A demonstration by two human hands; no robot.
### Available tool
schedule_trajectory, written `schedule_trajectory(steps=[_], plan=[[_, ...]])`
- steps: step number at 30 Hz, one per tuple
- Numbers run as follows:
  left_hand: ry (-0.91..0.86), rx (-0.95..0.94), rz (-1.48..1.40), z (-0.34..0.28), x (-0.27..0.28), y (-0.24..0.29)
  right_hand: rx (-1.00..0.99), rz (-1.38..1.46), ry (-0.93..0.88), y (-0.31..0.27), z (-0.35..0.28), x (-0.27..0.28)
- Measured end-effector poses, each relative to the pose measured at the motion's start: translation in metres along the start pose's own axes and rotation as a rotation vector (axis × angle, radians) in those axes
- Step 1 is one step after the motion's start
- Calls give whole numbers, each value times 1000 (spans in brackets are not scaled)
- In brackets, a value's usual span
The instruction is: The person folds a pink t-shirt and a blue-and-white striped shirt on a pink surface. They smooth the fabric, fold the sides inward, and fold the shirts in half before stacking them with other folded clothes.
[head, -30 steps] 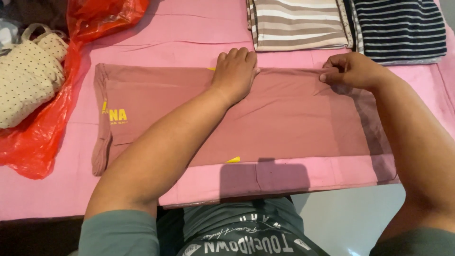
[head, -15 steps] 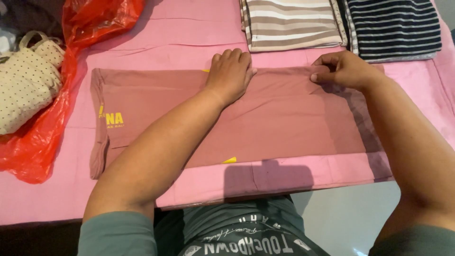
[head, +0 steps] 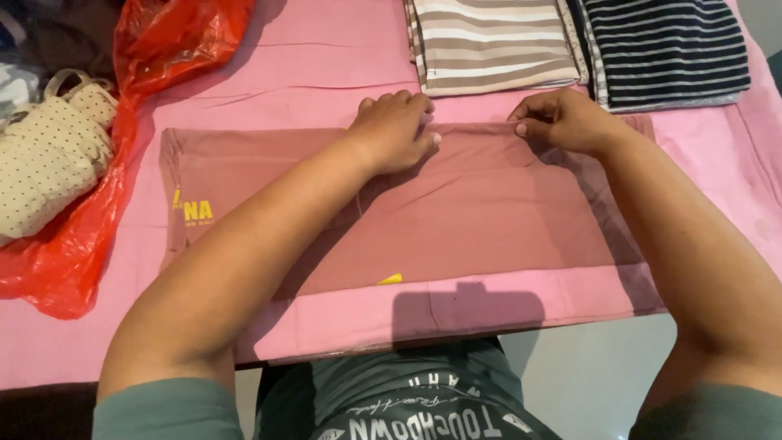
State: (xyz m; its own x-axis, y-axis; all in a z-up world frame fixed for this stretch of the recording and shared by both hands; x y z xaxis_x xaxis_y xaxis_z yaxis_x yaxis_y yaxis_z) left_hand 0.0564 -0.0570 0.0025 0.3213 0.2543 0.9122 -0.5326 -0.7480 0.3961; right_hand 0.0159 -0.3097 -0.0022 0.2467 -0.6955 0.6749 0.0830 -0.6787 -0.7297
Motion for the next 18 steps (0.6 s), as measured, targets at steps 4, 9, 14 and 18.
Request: schedule_trajectory(steps=[4,9,14,18], plan=[[-13,-45,59,14,-7,25,-7,24,14,-2,-7,-2],[91,-103,-75,47,-27,60,-14,121,68,4,-7,0],[169,-112,-123,58,-43,71,-49,69,49,0,-17,11],[270,-101,-134,66,-53,69,-190,-102,-32,10,-28,29]])
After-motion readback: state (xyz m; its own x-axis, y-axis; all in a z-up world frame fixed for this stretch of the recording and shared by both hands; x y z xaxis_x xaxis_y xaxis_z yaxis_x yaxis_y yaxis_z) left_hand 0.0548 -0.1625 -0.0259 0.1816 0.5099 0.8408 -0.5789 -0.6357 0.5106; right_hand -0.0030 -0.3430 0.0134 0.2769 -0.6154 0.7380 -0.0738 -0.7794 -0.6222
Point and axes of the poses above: each hand's wrist, its own z-axis towards the middle knuckle, its own x-axis out of the back of the hand, y = z × x, the point moved 8 cm from there along z, towards the middle knuckle, and after that the axes turned 7 degrees about x, right-handed, at the moved point
